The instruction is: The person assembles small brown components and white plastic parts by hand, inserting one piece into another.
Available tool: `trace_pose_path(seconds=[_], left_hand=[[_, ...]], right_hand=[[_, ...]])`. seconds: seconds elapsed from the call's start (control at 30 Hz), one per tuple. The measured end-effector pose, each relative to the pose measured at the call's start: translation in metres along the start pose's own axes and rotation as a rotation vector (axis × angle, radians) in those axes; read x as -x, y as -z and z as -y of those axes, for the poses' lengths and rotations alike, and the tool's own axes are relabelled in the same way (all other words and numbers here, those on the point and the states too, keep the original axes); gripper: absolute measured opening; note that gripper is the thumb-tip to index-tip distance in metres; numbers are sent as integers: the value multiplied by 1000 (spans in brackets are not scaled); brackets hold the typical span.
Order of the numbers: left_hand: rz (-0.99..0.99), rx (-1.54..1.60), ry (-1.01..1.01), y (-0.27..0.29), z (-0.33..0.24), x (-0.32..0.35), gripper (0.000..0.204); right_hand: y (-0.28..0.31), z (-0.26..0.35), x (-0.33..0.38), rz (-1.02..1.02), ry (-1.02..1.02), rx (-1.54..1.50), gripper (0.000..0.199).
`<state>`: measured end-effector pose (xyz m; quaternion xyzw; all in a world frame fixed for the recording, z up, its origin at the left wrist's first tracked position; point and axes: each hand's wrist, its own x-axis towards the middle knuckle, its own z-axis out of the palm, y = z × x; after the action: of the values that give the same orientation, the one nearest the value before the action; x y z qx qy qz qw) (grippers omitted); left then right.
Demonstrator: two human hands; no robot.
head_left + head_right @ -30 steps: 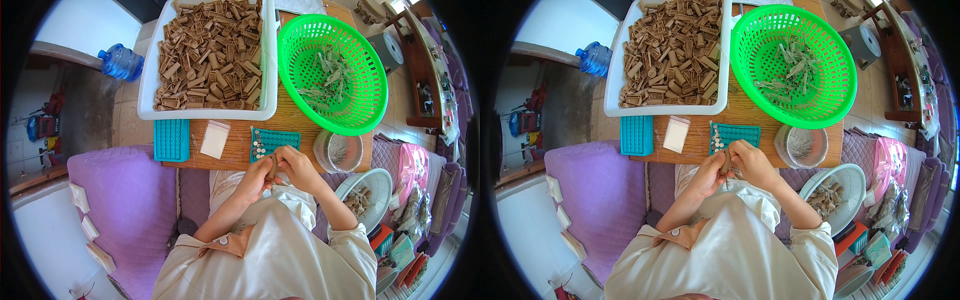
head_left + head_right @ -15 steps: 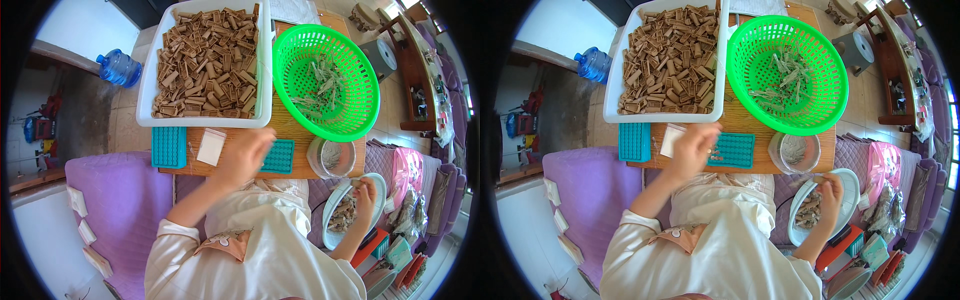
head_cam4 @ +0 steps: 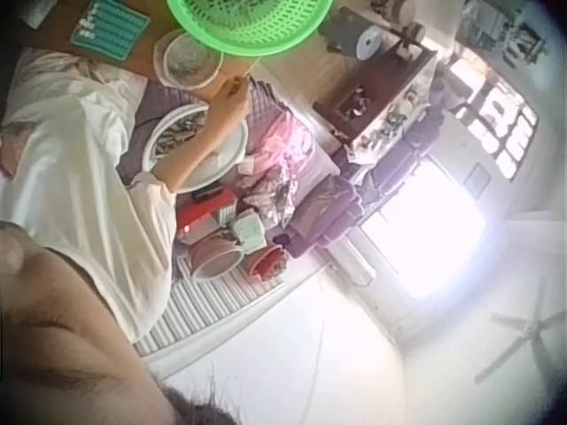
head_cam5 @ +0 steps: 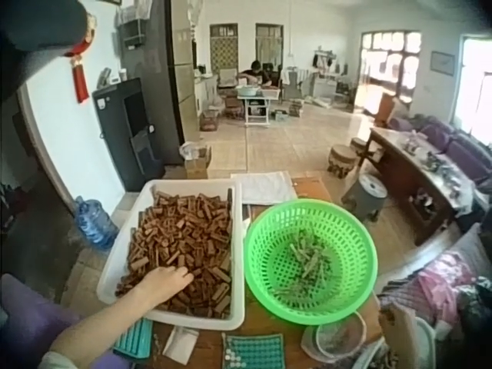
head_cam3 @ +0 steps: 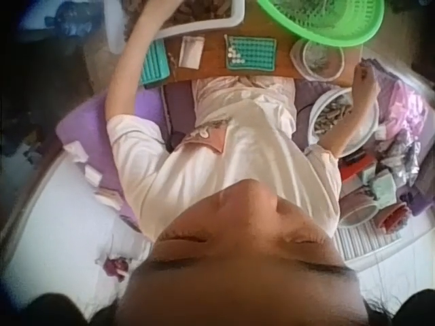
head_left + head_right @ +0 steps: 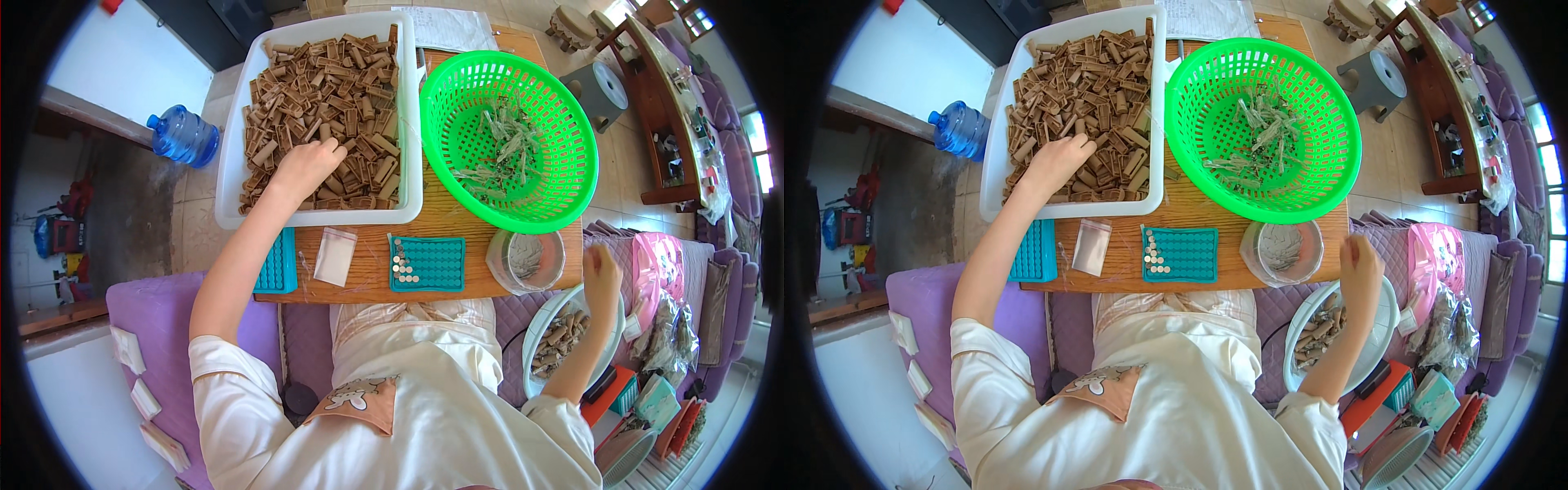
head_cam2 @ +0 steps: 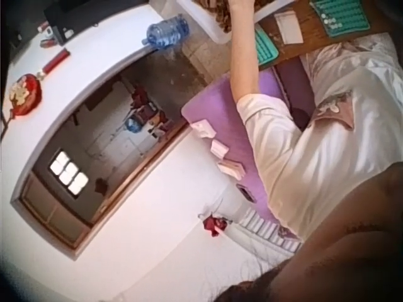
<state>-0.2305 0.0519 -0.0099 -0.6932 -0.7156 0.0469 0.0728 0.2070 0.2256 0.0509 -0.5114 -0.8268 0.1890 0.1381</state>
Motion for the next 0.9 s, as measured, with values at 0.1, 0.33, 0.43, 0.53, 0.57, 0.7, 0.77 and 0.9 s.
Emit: trace_pose_path(seconds=[0.1,0.33,0.43,0.53,0.57,0.7,0.77,0.9], left_hand=[[-15,-43,21,4,1,4,12],[-69,42,147,23,11,26,7],[130,182,277,45,10,34,15],[109,319,260,59,8,55,24],[150,356,267,65,6,61,31],[193,427,142,81,-2,66,32],[108,513,158,81,0,79,28],[53,751,319,87,0,91,15]], right_hand=[[-20,24,-60,-20,262,-105,14],[-111,56,-210,106,397,-171,18],[-143,64,-247,91,261,-41,24],[-163,79,-259,88,118,93,28],[-169,80,-259,161,139,212,28],[-161,61,-268,364,240,182,29],[-136,77,-256,332,221,32,27],[-80,83,-238,341,153,-445,23]])
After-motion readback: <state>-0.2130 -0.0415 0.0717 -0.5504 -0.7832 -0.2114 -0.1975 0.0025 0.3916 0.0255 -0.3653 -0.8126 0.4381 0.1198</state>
